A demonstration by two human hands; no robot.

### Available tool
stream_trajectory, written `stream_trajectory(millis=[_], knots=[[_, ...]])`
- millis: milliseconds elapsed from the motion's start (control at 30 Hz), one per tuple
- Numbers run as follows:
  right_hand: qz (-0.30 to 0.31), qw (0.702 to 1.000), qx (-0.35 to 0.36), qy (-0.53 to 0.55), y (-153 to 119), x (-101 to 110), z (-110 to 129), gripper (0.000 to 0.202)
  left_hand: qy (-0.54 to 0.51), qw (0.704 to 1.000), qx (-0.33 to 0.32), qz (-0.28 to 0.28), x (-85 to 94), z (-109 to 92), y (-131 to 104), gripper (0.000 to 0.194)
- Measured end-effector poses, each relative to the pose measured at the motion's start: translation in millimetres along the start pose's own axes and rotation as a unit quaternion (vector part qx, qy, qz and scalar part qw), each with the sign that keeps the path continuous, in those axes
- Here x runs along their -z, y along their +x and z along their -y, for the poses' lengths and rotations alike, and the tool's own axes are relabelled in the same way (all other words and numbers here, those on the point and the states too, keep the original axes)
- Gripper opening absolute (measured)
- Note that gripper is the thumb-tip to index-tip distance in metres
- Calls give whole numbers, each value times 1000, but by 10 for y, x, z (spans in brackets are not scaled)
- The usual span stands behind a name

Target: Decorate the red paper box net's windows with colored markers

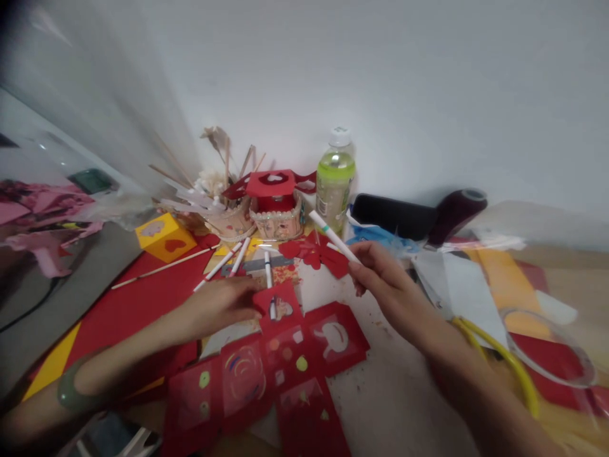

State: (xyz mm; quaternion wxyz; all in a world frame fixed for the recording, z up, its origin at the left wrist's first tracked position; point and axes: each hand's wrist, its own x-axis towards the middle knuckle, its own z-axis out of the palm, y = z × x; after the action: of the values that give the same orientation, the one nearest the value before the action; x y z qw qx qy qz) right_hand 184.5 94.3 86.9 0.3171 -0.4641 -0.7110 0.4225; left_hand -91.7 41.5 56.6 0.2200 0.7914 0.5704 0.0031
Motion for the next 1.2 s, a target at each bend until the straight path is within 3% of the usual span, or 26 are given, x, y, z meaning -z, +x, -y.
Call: stream_trajectory(millis=[133, 300, 500, 633, 733, 800, 900, 1033, 1100, 1200], knots=[[44, 998, -8, -45, 19, -152, -76, 24, -54, 997, -3, -47, -119, -62, -49, 9], [79, 995, 33, -55, -40, -268, 20, 34, -61, 995, -55, -56, 137, -300, 13, 13], [77, 996, -4, -32, -135, -235, 99, 27, 77, 981, -161, -79, 388, -594, 255, 25], [57, 998, -33, -3, -179, -202, -51, 26, 108, 970, -202, -79, 330, -744, 438, 28], [8, 997, -58, 40, -214, -160, -202, 31, 147, 956, -213, -135, 252, -794, 524, 31], [-21, 995, -83, 48, -253, -110, -274, 36, 184, 945, -206, -175, 255, -754, 530, 31], [-47, 989, -138, 4, -339, -2, -334, 36, 246, 931, -162, -216, 395, -555, 442, 26], [-60, 970, -183, -149, -439, 134, -420, 40, 337, 906, 2, -256, 705, -155, 247, 22], [-62, 951, -176, -245, -447, 160, -470, 46, 368, 891, 37, -264, 822, 14, 184, 26], [-59, 910, -174, -372, -401, 142, -501, 51, 404, 874, 36, -268, 907, 151, 166, 28]])
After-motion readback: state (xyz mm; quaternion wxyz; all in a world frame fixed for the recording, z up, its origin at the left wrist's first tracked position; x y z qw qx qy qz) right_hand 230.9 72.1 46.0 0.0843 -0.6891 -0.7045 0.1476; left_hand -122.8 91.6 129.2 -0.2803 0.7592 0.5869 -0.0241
